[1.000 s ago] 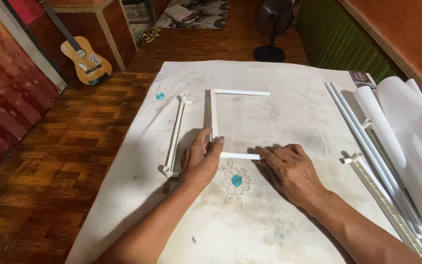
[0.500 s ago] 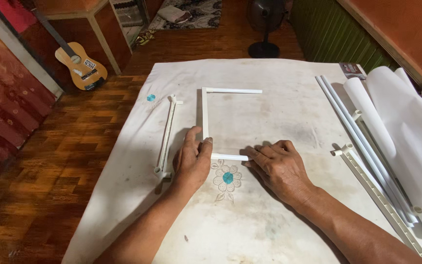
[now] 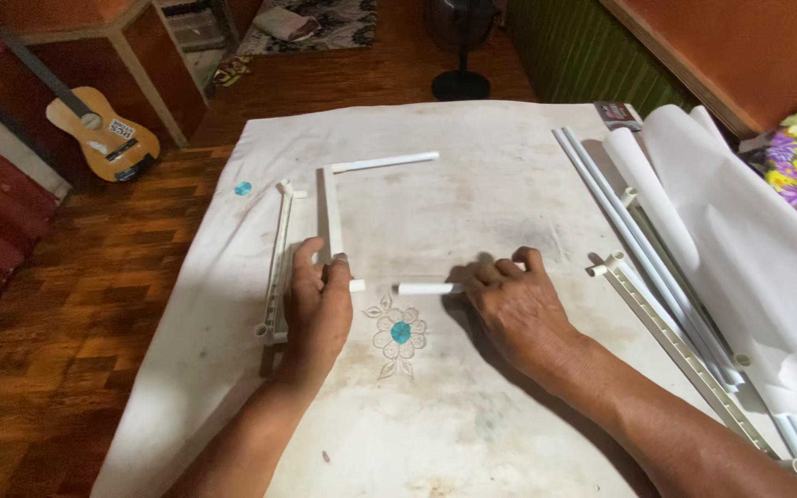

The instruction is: The person takes apart a white plastic-and-fabric rack on a table, pulling bars out of the frame, detaching side rails, folding the fabric panels, and stacking the removed tubes and rails into a pile on the table.

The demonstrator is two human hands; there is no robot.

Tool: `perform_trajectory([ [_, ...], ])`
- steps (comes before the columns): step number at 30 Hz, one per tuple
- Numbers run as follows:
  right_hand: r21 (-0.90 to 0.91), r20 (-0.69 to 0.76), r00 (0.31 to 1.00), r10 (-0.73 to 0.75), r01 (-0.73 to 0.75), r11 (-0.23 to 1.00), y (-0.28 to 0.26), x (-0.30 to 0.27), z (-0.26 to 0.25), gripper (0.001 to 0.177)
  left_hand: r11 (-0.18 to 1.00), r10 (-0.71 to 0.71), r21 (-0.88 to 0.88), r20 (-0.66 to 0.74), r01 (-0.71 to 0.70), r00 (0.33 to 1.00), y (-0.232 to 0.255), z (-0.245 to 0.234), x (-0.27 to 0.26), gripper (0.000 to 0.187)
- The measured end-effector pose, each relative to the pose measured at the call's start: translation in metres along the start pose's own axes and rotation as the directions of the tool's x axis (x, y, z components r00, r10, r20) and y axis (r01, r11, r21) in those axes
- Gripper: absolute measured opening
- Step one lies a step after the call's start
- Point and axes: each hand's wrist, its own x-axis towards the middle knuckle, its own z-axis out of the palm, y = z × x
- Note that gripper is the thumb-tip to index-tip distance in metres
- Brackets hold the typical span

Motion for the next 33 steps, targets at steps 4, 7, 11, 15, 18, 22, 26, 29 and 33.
perform_trajectory([
  [4,-0.183,0.383,0.860,0.336,-0.286,0.941,0.005,-0.001,-0.014,0.038,0.983,-0.037,0.183,0.059,0.026,0.998,0.001,0.001,-0.004,0.052],
  [7,-0.380,0.458,0.760,0.462,-0.302,0.874,0.021,0.002,-0.010,0.043,0.962,0.009,0.270,0.101,-0.036,0.995,0.005,0.001,-0.007,0.052],
  [11,-0.550,0.292,0.815,0.500,-0.285,0.785,0.058,-0.007,0.003,0.022,0.956,0.034,0.285,0.130,-0.070,0.991,0.009,0.000,-0.008,0.051],
  [15,-0.579,0.208,0.852,0.481,-0.289,0.762,0.068,-0.014,0.013,0.015,0.952,0.020,0.301,0.147,-0.064,0.989,0.015,-0.002,-0.009,0.051],
  [18,-0.508,0.215,0.854,0.474,-0.317,0.801,0.060,-0.010,0.020,0.034,0.943,-0.015,0.329,0.185,-0.047,0.983,0.017,-0.002,-0.008,0.052],
  [22,-0.348,0.044,0.932,0.360,-0.324,0.880,0.047,-0.010,0.022,0.041,0.971,0.054,0.210,0.278,-0.115,0.959,0.018,-0.001,-0.012,0.053],
  [26,-0.278,-0.074,0.922,0.380,-0.385,0.880,0.055,-0.008,0.018,0.051,0.988,0.125,0.032,0.379,-0.148,0.917,0.016,0.004,-0.021,0.057],
  [29,-0.330,-0.246,0.908,0.338,-0.406,0.852,0.072,-0.006,0.011,0.054,0.967,0.256,-0.090,0.418,-0.240,0.872,0.013,0.007,-0.024,0.058],
  [33,-0.425,-0.478,0.854,0.205,-0.430,0.796,0.088,-0.007,0.000,0.054,0.935,0.350,-0.115,0.442,-0.335,0.826,0.011,0.005,-0.025,0.054],
])
